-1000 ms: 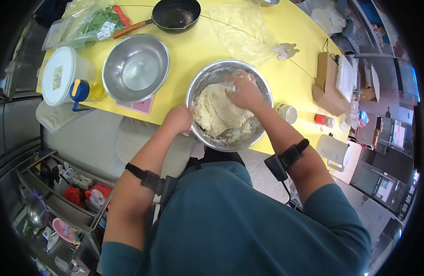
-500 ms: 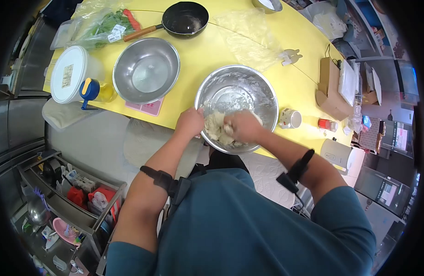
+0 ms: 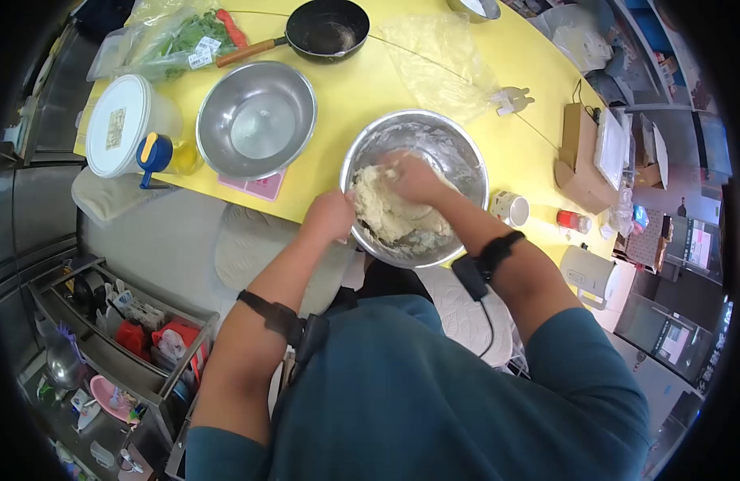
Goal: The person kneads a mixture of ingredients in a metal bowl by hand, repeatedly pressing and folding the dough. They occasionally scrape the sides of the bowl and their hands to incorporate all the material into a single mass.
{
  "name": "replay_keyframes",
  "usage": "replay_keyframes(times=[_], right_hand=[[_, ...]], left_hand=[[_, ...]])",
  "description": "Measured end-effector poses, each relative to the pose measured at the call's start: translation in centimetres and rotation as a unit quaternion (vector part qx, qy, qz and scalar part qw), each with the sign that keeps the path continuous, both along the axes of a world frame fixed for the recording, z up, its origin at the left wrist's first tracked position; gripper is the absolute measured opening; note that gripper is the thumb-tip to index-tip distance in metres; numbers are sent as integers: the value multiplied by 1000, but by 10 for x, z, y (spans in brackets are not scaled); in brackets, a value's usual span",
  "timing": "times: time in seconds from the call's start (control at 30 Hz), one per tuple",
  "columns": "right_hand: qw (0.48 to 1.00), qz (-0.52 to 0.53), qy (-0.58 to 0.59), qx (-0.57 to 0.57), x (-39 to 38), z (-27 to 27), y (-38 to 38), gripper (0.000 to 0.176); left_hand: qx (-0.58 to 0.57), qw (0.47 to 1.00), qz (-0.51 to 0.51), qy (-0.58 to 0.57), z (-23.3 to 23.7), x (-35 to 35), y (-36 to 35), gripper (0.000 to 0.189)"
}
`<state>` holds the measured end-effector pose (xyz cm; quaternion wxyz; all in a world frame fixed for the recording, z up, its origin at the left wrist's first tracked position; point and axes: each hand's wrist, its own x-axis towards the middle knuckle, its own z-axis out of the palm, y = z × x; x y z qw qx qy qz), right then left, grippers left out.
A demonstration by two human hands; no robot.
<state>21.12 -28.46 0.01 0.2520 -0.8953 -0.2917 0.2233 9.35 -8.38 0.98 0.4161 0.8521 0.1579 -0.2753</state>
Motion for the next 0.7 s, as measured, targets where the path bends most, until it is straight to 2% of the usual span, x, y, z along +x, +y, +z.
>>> replay_keyframes(times=[0.03,0.1,0.17,0.23,0.33,0.43,0.47,0.5,0.57,0.67,0.7], right_hand=[[997,-15,-2,77,1,5,-15,50],[989,-139,27,-35,10,22,-44,52],[963,-229,59,-129,6,18,-66,55],[932,-277,98,-211,-5,-10,-80,61],[888,-340,277,-137,-8,0,-73,69],[863,-383,323,-62,-33,53,-54,66],[916,-336,180,-121,-51,64,-38,57],[943,-280,32,-176,-71,71,-19,48],[953,-209,-74,-208,-104,84,13,34],[964,-95,-97,-229,-114,48,21,30],[966,-97,-97,-220,-111,36,21,30]], left_hand=[[-10,1000,3,19,13,1,-1,46],[-26,998,7,55,33,7,0,44],[-31,999,19,37,29,5,-2,44],[-6,1000,4,6,23,2,-3,44],[65,993,-43,-88,-5,-1,-5,44],[3,1000,1,15,19,0,-2,45],[-11,1000,9,23,21,-3,-2,45],[-23,999,16,31,22,-4,-2,45],[-40,998,3,42,24,-2,-4,45],[-29,999,-17,36,12,-1,3,44],[-20,999,-17,22,6,-4,2,44]])
